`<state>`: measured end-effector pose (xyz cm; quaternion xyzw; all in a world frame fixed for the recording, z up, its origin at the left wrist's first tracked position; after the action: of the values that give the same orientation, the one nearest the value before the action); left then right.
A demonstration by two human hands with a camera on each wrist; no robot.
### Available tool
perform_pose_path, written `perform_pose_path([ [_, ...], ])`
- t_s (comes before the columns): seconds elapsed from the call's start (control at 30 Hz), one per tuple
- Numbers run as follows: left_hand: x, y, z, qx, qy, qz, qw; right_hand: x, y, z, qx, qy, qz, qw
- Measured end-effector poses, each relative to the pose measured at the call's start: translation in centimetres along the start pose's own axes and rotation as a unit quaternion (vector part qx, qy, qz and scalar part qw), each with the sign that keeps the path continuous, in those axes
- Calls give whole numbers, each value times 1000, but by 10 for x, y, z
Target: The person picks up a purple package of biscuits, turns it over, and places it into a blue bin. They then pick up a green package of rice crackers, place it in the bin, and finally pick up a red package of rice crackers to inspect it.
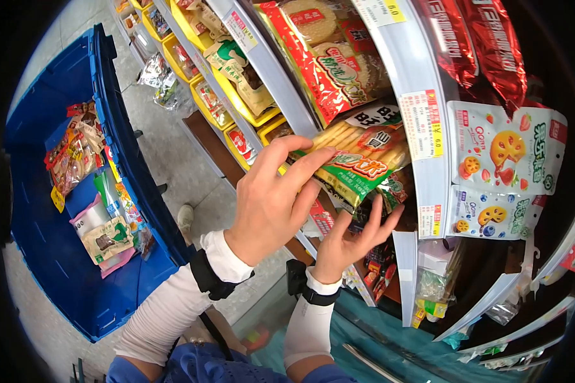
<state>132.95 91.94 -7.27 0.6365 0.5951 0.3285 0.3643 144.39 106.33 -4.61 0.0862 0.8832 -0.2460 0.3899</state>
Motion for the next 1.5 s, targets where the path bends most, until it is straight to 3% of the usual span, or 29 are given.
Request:
perform_pose_path([
  [0.07,3,5,2,1,-10,-3,1000,4,5,-2,-2,-3,-14,1000],
  [0.4,28,11,-1,-3,-121,-68,990,9,41,-7,145,-7,-122,982],
  [0.63,17,10,-15,-37,-192,-59,979,5,53,-14,158,21,-103,982],
  [0.97,27,16,-13,-69,-195,-49,977,1,67,-7,191,38,-141,971],
  [1.2,44,1,-28,-46,-209,-28,976,1,64,-6,202,17,-155,967],
  [1.33,52,-2,-34,-87,-224,-42,970,2,60,-7,219,3,-167,961],
  [1.5,51,5,-26,-72,-80,-11,994,2,58,-6,191,-1,-147,971],
])
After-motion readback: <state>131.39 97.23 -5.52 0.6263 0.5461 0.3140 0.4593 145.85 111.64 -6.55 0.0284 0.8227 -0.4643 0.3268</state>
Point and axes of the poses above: each hand's wrist, its own z-axis away from the middle knuckle, its own x-axis out of the palm, y = z × x, the point moved 8 cm from there along -z, towards the middle knuckle, and after that the axes turned 9 degrees about x, right-handed, at the moved point
